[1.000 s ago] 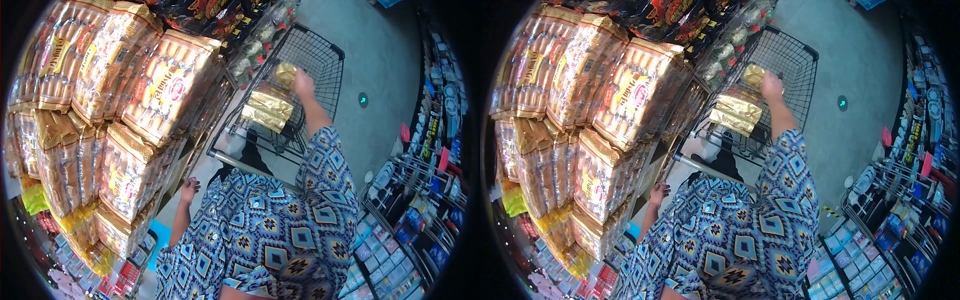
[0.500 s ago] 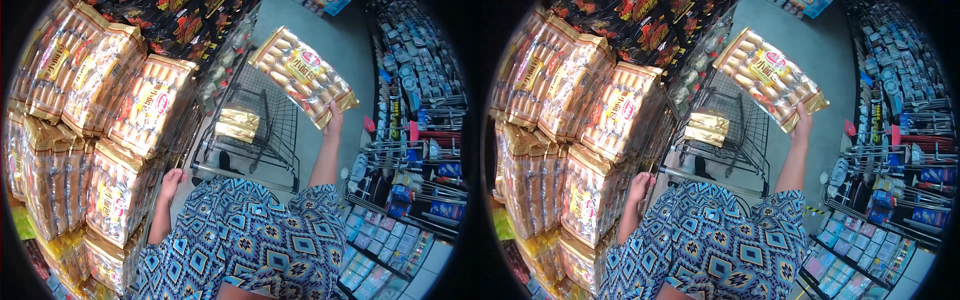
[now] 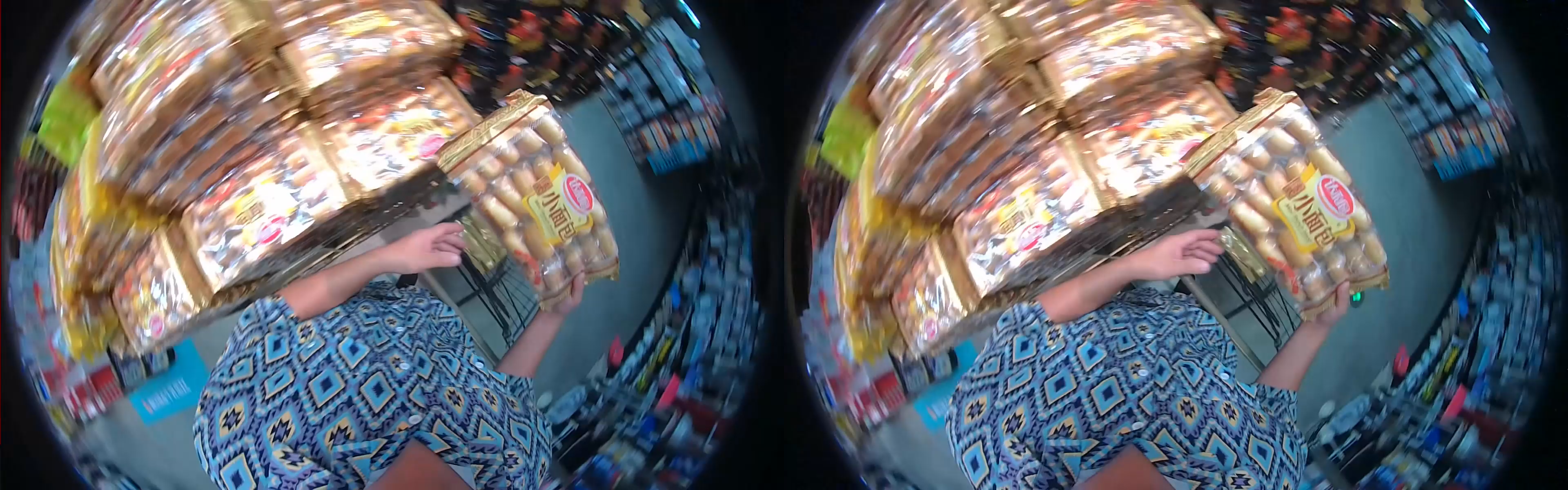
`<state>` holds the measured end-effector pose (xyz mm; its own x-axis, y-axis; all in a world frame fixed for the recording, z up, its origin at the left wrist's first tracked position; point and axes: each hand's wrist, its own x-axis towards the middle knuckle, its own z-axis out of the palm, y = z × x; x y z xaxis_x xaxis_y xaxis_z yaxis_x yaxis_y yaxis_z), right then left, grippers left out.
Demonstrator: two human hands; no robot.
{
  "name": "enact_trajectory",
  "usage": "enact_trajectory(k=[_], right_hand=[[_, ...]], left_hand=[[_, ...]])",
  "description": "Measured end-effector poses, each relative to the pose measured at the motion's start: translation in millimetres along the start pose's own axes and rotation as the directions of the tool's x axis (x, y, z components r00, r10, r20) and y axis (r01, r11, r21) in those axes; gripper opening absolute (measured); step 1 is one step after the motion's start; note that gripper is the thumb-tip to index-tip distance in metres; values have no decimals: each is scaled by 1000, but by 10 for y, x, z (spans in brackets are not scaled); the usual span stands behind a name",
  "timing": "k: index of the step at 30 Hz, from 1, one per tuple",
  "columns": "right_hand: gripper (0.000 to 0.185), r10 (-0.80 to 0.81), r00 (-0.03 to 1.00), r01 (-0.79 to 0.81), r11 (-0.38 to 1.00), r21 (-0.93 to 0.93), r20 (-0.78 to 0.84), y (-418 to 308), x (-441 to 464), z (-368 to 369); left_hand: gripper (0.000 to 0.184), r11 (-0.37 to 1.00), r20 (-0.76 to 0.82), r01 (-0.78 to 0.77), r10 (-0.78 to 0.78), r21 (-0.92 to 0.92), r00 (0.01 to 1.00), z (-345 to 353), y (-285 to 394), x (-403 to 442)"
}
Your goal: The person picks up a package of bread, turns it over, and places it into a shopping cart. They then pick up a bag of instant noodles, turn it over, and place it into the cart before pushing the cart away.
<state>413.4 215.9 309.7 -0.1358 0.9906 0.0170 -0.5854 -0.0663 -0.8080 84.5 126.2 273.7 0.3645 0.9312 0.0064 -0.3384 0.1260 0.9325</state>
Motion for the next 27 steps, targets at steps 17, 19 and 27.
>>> enact_trajectory(k=[17,19,27], right_hand=[[107,412,656,-312,911,-270,633,84,532,1086],[104,472,619,-320,882,-347,628,33,578,1218],[92,497,726,-149,789,-596,476,-116,366,1219]], left_hand=[[80,808,-232,-198,78,-555,970,-137,332,-475],[80,847,-231,-268,177,-459,957,-60,199,-397],[76,958,-64,-32,14,-287,998,265,-185,-176]])
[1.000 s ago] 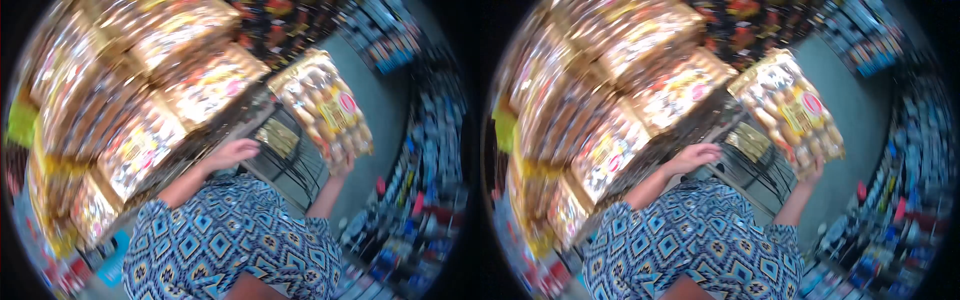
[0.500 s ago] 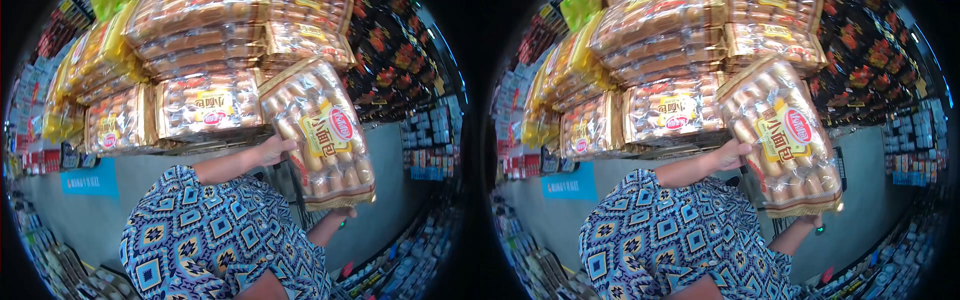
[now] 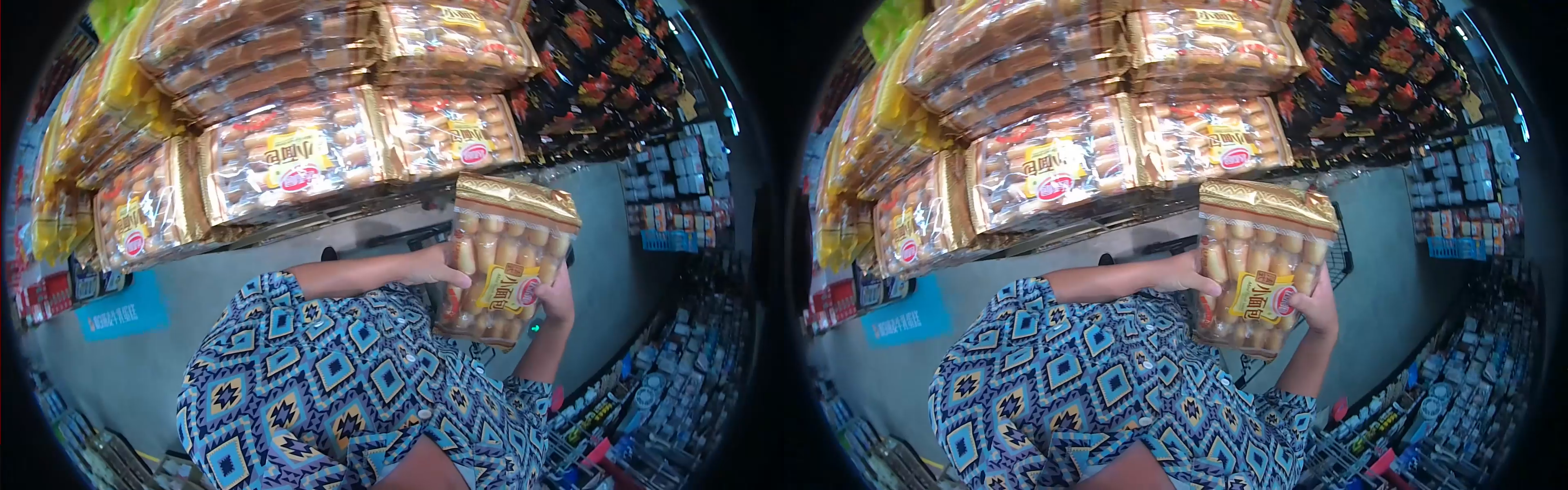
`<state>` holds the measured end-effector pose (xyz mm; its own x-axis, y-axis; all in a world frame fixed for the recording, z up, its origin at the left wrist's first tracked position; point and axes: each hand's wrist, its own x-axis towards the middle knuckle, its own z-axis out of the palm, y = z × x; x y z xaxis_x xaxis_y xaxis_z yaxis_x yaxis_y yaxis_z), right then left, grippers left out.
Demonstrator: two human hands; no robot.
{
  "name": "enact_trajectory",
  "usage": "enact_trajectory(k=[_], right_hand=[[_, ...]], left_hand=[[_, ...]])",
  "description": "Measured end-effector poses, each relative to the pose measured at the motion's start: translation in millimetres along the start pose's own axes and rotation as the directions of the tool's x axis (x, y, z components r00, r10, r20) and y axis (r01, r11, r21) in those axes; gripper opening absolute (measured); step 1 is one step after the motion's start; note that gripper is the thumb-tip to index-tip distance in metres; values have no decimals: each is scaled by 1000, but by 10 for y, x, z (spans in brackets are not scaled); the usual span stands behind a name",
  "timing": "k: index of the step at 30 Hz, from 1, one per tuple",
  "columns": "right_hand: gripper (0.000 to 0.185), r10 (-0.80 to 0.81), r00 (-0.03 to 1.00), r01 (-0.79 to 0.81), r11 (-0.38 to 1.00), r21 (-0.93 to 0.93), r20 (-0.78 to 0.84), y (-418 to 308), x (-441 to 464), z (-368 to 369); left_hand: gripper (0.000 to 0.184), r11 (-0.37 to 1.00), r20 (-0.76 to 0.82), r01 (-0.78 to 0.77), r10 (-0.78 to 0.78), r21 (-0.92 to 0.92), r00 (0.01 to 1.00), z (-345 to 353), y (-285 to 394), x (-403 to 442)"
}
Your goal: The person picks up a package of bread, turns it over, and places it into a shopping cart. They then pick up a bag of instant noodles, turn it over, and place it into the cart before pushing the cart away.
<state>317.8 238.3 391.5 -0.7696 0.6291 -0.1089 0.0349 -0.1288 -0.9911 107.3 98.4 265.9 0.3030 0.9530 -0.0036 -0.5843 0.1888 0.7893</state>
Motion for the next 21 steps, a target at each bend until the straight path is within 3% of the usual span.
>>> enact_trajectory(k=[4,8,10,12,14,15,17,18,20,21], right_hand=[[85,28,989,-47,991,-129,-149,-21,-85,78],[77,-85,978,58,988,-147,-190,-144,-73,91],[76,-171,952,123,973,-193,-255,-206,-132,-46],[74,-255,918,186,953,-237,-303,-260,-180,-302],[67,-363,842,396,918,0,-398,-307,-209,-584],[67,-362,845,395,919,4,-394,-246,-151,-593],[59,-437,779,582,772,256,-451,-94,57,-619],[59,-437,781,581,772,260,-447,-12,186,-554],[52,-351,823,561,618,550,-446,162,512,-235],[51,-224,827,527,628,572,-516,219,670,-75]], left_hand=[[77,996,51,-46,50,-72,997,75,25,-7],[78,991,64,-105,100,86,993,-25,105,70],[84,980,22,-198,198,-20,980,-128,48,108],[67,990,-166,-139,144,38,976,-306,-3,-5],[56,957,-298,-174,101,-232,949,-447,15,-98],[56,957,-304,-176,102,-230,947,-474,37,-172],[46,951,-432,-164,37,-262,901,-492,86,-289],[46,951,-435,-168,40,-260,899,-480,81,-320],[44,976,-374,-136,63,-173,925,-430,65,-379],[44,979,-342,-149,93,-142,935,-386,100,-402]])
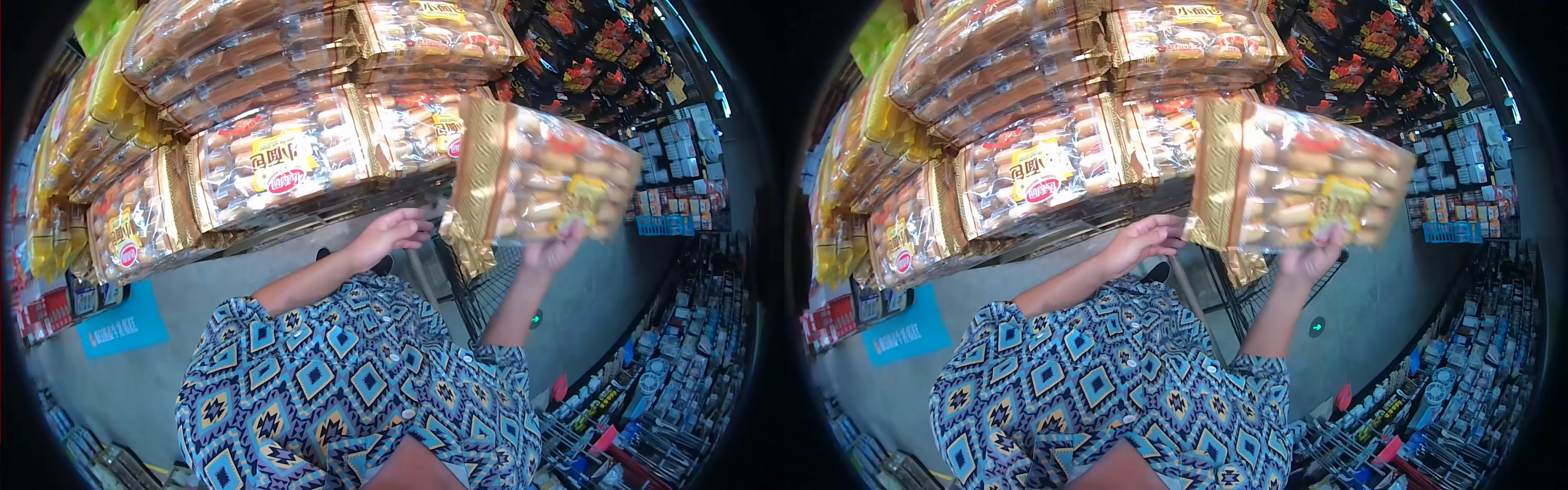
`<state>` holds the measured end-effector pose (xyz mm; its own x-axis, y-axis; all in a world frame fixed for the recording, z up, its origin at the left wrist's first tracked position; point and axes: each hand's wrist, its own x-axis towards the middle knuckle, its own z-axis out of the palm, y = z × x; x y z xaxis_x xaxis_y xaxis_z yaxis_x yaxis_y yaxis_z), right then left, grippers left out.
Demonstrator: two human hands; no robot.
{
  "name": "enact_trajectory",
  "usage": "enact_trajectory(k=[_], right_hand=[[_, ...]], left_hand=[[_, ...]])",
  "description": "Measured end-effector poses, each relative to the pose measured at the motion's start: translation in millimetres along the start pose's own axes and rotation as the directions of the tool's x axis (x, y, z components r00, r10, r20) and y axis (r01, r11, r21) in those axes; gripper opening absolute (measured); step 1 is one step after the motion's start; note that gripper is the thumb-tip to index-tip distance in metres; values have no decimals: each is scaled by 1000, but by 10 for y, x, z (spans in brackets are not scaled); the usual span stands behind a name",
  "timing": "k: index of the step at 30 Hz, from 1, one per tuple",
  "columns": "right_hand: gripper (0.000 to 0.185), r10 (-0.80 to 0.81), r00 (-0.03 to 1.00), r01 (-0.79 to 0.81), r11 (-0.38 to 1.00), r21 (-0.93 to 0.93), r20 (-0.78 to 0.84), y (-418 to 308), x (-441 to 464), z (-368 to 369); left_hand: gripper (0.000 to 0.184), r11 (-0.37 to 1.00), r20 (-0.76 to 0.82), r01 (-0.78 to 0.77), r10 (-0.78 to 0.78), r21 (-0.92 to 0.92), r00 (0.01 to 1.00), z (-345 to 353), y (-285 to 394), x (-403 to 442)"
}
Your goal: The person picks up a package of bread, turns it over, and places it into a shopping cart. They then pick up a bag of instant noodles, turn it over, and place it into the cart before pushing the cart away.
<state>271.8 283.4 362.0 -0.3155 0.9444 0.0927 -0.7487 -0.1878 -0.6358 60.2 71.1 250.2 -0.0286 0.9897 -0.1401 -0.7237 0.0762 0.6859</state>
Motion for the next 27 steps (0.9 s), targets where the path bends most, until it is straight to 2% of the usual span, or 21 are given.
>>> enact_trajectory(k=[1,5,7,9,13,17,19,20,21,23,25,27], right_hand=[[50,40,990,-40,999,6,-139,207,37,90],[43,154,977,-160,987,-25,-144,929,243,101],[43,197,966,-210,976,-60,-168,1124,254,256],[42,274,948,-276,961,7,-161,1287,370,257],[43,361,916,-363,932,21,-177,1415,535,317],[42,386,912,-394,918,-32,-140,1571,777,190],[44,440,890,-454,881,-135,-118,1520,837,231],[51,457,887,-460,868,-184,-64,1461,856,246],[51,449,891,-454,872,-184,-70,1376,841,295],[57,358,889,-458,673,-581,-286,1198,797,337],[60,329,914,-403,670,-624,-237,1154,835,66],[65,-14,990,-109,553,-826,-140,1203,762,-142]], left_hand=[[44,1000,-3,1,-1,3,1000,63,50,-34],[47,997,3,-60,60,52,998,199,199,-29],[50,993,-87,-114,112,-21,990,223,290,-64],[52,992,-111,-126,127,16,986,126,283,-43],[50,989,-190,-126,110,-78,976,67,294,-8],[47,988,-165,-124,108,-91,980,44,271,44],[47,990,-153,-114,100,-87,983,55,272,80],[48,986,-158,-138,123,-90,980,50,294,103],[49,983,-165,-160,144,-93,976,50,312,130],[50,984,-140,-161,149,-81,979,56,336,159],[49,984,-161,-170,158,-59,974,71,322,228],[49,986,-159,-148,135,-72,978,58,299,253]])
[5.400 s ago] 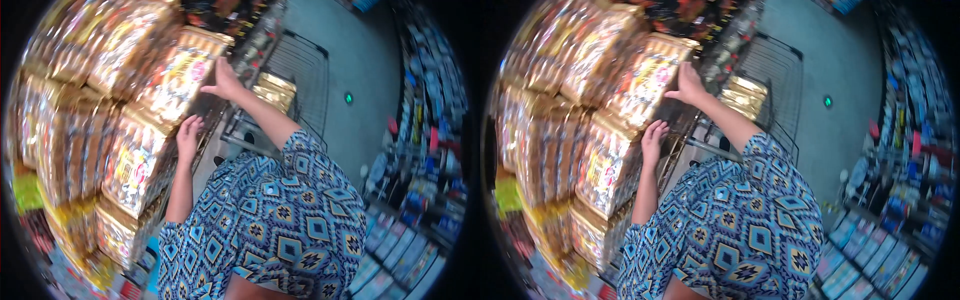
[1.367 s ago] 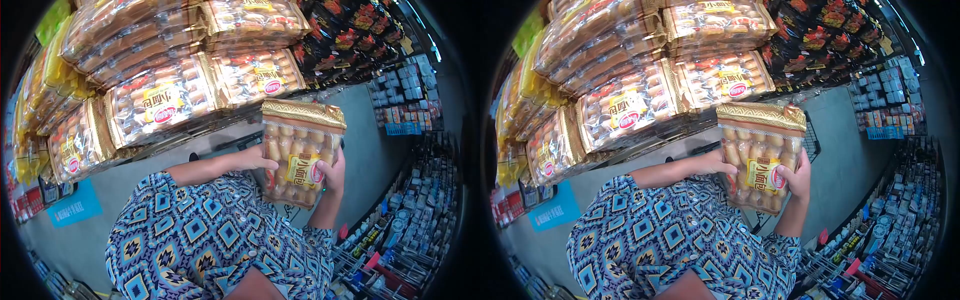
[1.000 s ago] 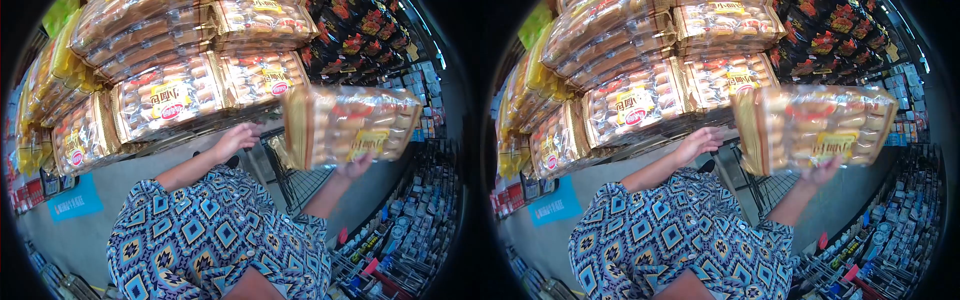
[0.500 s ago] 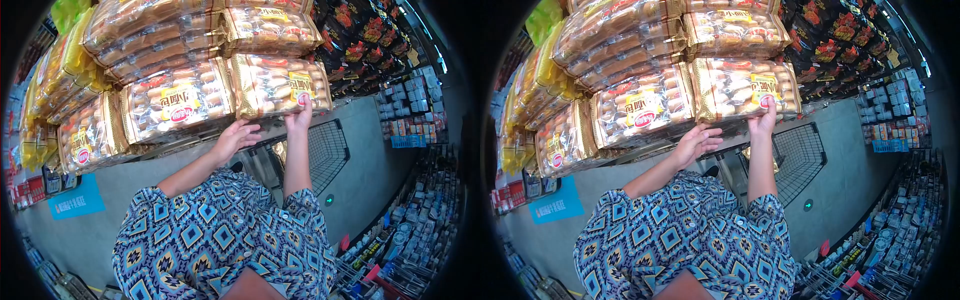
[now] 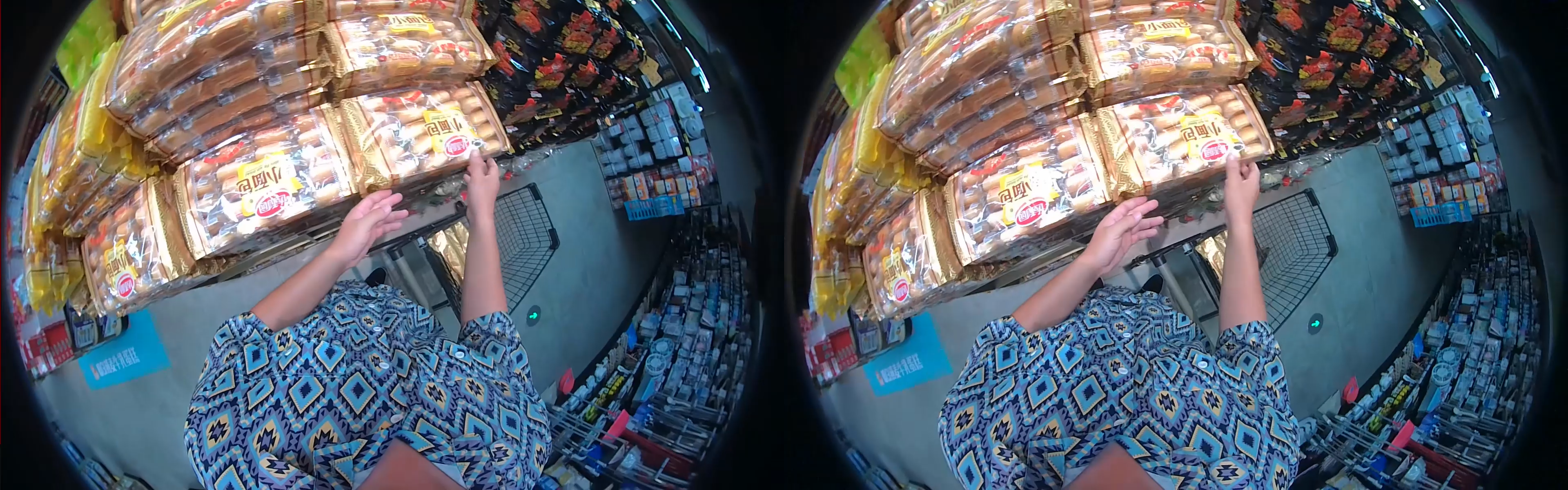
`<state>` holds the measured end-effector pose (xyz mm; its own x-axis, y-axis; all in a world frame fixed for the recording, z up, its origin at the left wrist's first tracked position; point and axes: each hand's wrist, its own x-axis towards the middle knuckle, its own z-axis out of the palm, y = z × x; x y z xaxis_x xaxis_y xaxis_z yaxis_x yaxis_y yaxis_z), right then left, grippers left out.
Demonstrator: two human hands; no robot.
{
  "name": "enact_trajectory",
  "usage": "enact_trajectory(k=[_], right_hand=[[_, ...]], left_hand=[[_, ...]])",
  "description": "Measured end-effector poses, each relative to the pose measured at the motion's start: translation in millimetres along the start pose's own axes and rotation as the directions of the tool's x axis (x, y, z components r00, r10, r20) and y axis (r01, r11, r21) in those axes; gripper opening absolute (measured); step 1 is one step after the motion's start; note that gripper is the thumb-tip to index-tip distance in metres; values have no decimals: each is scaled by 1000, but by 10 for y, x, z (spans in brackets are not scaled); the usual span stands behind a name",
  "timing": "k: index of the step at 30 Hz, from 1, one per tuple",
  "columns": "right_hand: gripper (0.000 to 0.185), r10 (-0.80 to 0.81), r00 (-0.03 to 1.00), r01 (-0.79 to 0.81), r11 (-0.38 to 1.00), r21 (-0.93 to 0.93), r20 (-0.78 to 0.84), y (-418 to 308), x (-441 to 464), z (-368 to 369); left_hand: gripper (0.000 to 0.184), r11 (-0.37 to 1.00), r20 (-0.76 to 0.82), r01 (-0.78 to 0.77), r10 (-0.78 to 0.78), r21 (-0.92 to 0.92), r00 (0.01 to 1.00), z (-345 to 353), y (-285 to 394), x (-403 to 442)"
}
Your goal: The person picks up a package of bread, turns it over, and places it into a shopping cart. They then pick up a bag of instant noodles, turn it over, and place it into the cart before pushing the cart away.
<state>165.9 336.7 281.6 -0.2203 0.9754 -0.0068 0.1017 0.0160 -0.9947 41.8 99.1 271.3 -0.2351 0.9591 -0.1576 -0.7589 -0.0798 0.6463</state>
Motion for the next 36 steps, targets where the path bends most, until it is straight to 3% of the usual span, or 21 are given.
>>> enact_trajectory(k=[1,4,7,14,16,18,20,22,24,26,29,32,34,35,36], right_hand=[[76,-102,994,98,991,87,44,-142,-191,44],[109,-294,941,339,840,-424,170,4,-421,48],[122,-330,912,410,767,-494,245,93,-495,188],[126,-309,920,390,772,-501,240,72,-356,331],[126,-344,912,410,790,-457,223,145,-400,266],[126,-285,938,343,841,-419,196,199,-519,219],[127,-266,936,344,831,-438,231,243,-644,240],[127,-251,933,347,819,-457,258,265,-718,274],[127,-239,929,349,825,-446,284,262,-727,339],[128,-236,931,348,807,-477,279,242,-699,389],[128,-254,925,366,795,-484,283,271,-645,460],[128,-305,907,417,745,-521,290,339,-591,468],[127,-339,893,448,732,-513,297,367,-579,453],[127,-339,894,447,732,-514,294,361,-576,440],[126,-332,895,443,733,-516,297,347,-581,430]], left_hand=[[49,1000,-16,-6,6,7,1000,-18,-30,6],[49,1000,-34,-5,5,8,999,-44,-36,19],[49,1000,-21,-12,12,5,1000,-105,-51,36],[50,991,-50,-9,16,136,999,-217,-55,48],[47,973,42,112,-123,203,992,-325,-57,-24],[42,966,8,156,-161,204,987,-488,-163,-120],[37,895,-42,344,-347,284,937,-793,-323,-203],[32,867,-120,395,-377,304,919,-981,-446,-322],[28,794,-343,501,-390,345,854,-1110,-526,-425],[26,797,-361,511,-395,322,845,-1164,-541,-525],[26,835,-361,482,-378,265,853,-1178,-519,-601],[27,832,-322,413,-302,370,897,-991,-450,-513],[28,885,-120,128,-82,447,989,-723,-321,-376],[28,884,-117,129,-84,449,989,-540,-228,-312],[31,883,-43,-1,24,468,999,-341,-115,-256]])
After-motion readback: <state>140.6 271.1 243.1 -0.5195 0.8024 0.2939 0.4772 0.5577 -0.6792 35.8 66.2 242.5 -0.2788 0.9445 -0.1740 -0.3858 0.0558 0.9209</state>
